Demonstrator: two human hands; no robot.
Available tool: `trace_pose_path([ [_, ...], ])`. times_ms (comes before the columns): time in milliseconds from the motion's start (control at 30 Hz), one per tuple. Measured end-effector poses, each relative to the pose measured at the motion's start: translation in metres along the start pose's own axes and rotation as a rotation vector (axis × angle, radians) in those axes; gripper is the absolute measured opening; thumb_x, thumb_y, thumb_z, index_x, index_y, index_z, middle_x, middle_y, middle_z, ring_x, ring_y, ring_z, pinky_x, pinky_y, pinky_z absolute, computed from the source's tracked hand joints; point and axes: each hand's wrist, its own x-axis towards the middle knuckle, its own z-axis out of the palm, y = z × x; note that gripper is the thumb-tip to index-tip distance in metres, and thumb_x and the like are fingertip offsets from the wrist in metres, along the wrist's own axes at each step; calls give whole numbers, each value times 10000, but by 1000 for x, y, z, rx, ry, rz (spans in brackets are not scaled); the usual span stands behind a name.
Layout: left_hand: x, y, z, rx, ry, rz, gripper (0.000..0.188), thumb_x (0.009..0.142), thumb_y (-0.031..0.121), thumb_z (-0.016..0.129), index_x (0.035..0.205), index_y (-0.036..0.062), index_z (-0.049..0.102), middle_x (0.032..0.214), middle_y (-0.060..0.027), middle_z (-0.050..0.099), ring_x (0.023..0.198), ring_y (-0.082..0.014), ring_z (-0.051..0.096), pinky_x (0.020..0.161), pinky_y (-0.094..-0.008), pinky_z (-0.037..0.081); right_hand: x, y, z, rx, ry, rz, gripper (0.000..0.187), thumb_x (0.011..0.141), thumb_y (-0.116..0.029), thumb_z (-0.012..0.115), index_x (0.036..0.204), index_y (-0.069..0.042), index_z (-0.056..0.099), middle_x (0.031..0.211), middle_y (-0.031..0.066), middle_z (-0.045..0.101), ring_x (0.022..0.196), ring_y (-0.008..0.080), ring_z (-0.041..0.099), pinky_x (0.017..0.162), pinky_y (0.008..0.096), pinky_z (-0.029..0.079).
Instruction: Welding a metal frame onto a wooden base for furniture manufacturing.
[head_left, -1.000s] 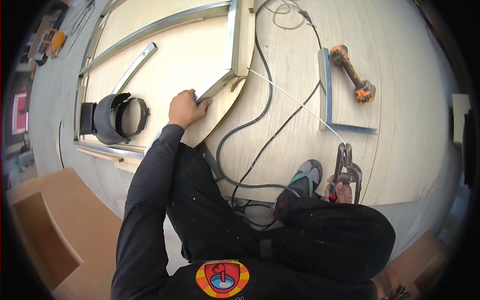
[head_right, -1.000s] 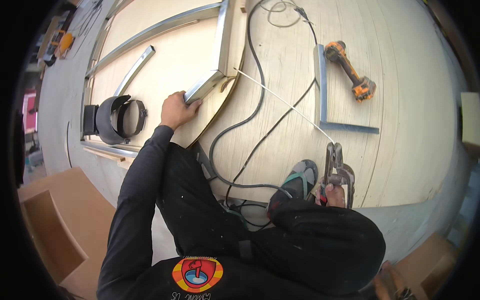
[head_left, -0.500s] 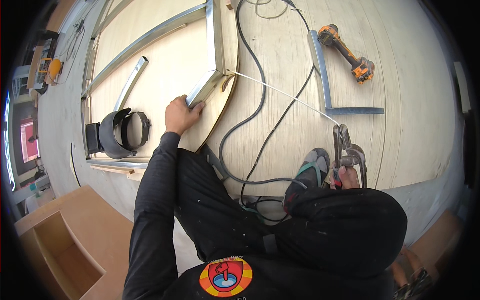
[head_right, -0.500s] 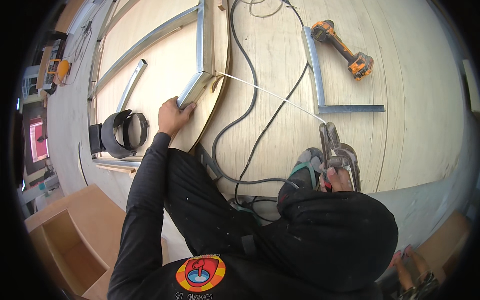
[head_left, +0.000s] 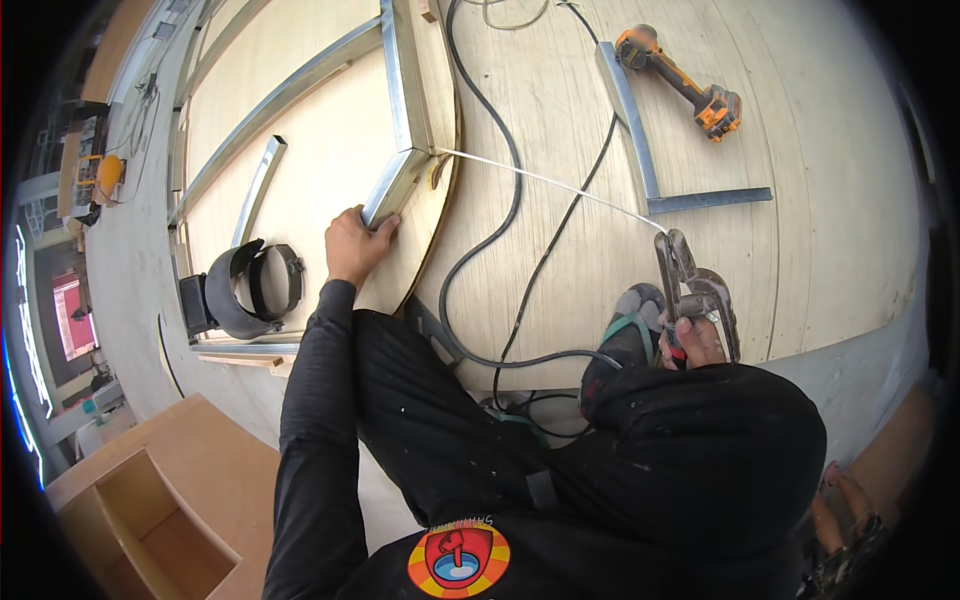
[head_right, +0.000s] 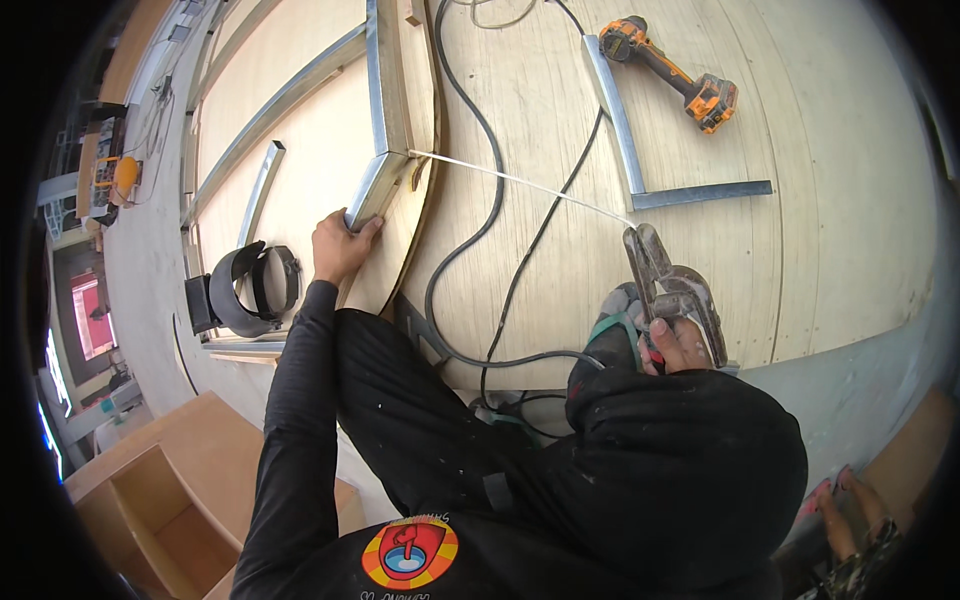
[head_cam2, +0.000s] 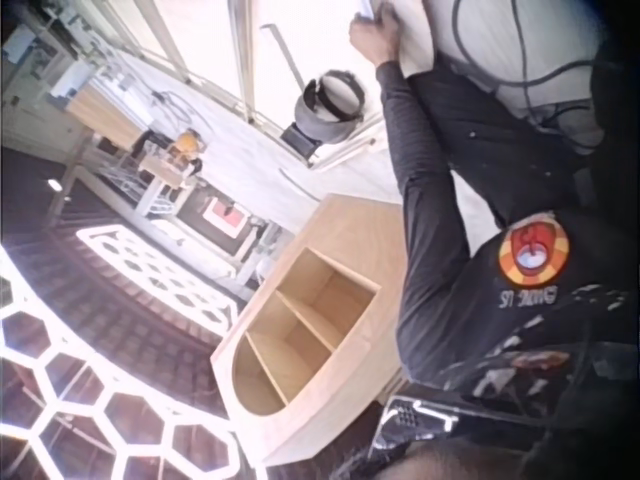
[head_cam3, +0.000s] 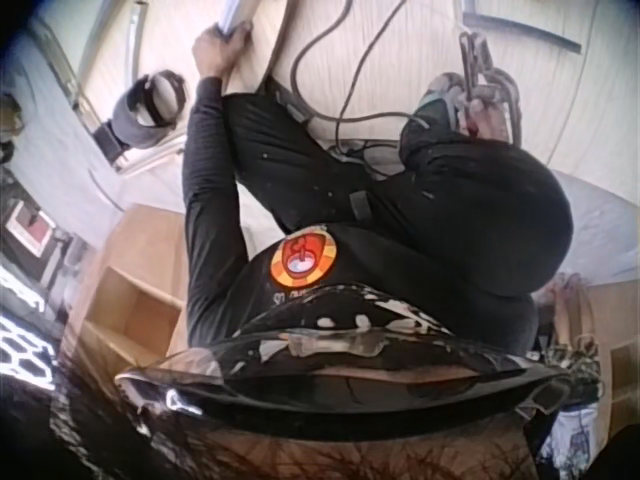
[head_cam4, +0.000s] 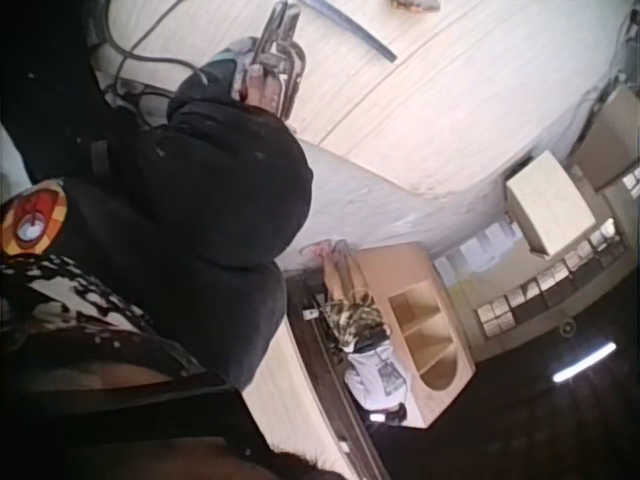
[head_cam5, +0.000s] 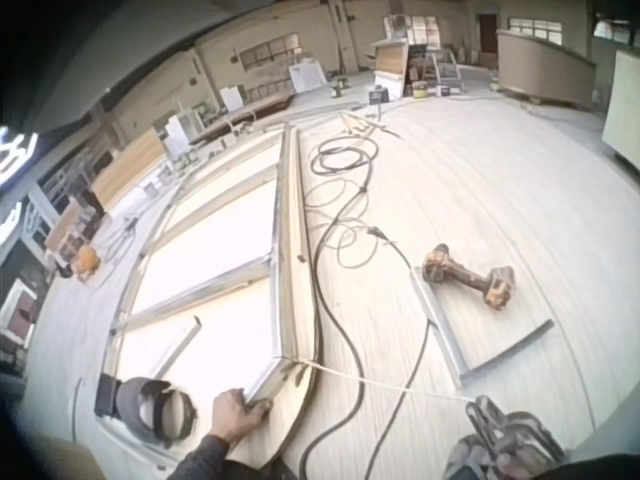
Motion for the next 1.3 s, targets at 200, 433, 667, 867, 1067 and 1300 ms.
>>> trace_pose_path([
  [200,0,-2,-3,-2,-1,24,471,750,412,755,797,-50,676,681,-224,647,656,-393,651,662,-430,520,2,0,3,26,-26,8,526,958,-517,537,1115,-15,542,716,43,544,539,98,459,492,246,360],
  [433,-1,-7,-6,-2,-55,19,441,737,390,763,803,-39,685,706,-221,652,662,-376,651,657,-422,516,0,-3,8,8,42,36,497,960,-500,545,1095,-22,558,715,31,544,552,92,453,502,239,358],
  [667,-1,-7,-8,-11,-56,28,440,742,387,762,809,-41,683,706,-218,649,659,-370,649,654,-419,514,4,-2,8,-6,65,49,513,946,-525,560,1057,-24,568,715,33,554,546,92,459,497,246,362],
  [867,1,-7,-7,-7,-68,29,442,742,393,765,783,-37,671,703,-215,647,646,-366,644,641,-420,510,6,1,3,-62,42,56,531,948,-540,548,1022,-15,582,691,30,554,530,98,473,484,258,371],
  [1067,0,-7,-7,1,-53,47,437,741,390,765,778,-35,670,685,-209,642,631,-365,641,628,-419,507,2,-6,10,-45,47,60,534,950,-535,549,1044,-11,586,698,38,557,531,98,469,491,258,373],
  [1300,0,-6,-9,-2,-65,37,433,740,387,763,777,-35,672,682,-210,640,629,-365,639,625,-418,505,3,-4,11,-57,71,47,533,951,-535,547,1045,-12,585,708,41,558,532,102,468,493,257,373],
])
